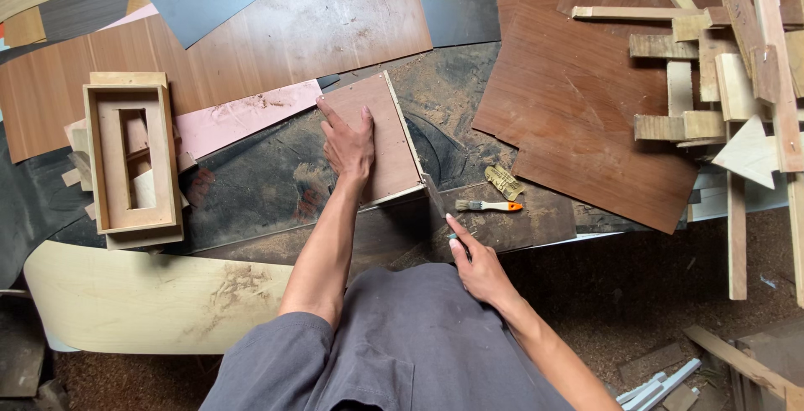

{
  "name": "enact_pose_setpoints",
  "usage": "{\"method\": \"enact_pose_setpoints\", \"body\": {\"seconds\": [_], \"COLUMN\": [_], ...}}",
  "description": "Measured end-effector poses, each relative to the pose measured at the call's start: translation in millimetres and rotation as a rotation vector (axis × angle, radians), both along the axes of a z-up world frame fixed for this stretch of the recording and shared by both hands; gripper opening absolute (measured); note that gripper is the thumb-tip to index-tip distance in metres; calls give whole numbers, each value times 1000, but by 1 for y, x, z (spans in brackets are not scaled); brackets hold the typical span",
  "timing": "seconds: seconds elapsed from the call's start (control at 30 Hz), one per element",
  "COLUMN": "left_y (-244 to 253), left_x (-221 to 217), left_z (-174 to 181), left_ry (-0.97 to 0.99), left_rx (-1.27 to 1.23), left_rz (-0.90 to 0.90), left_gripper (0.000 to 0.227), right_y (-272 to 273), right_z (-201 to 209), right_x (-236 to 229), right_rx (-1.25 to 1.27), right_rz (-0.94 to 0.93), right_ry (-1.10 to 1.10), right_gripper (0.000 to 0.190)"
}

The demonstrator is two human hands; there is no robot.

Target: The person smooths and finishes a small wooden box by brushing its surfaces and scraping edges with a metal tool. They repeatedly brush the top and sides, then use the scraper along the edges before brushing again.

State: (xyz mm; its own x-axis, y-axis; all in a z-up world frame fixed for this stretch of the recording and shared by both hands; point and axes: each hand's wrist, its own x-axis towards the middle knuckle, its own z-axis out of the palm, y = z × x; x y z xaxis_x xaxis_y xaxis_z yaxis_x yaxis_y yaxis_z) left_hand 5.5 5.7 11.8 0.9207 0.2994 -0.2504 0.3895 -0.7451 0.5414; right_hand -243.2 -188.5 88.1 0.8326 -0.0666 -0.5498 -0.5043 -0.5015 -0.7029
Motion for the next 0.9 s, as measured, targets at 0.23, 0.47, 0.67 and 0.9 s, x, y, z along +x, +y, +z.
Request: {"method": "enact_pose_setpoints", "body": {"seconds": [0.23, 0.47, 0.67, 0.9], "left_y": [5, -1, -9, -9], "left_x": [-3, -3, -5, -1], "left_z": [-3, -1, 3, 0], "left_ry": [-49, -55, 29, 1], "left_rx": [27, 32, -15, 29], "left_rz": [-1, 14, -28, -76], "left_gripper": [104, 102, 104, 104], "right_y": [1, -9, -10, 5], "right_z": [-9, -26, -35, -29], "right_x": [-2, -8, 16, 19], "right_rx": [-527, 371, 624, 282], "right_rz": [267, -175, -349, -237], "right_ry": [-169, 175, 351, 161], "right_gripper": [55, 56, 53, 55]}}
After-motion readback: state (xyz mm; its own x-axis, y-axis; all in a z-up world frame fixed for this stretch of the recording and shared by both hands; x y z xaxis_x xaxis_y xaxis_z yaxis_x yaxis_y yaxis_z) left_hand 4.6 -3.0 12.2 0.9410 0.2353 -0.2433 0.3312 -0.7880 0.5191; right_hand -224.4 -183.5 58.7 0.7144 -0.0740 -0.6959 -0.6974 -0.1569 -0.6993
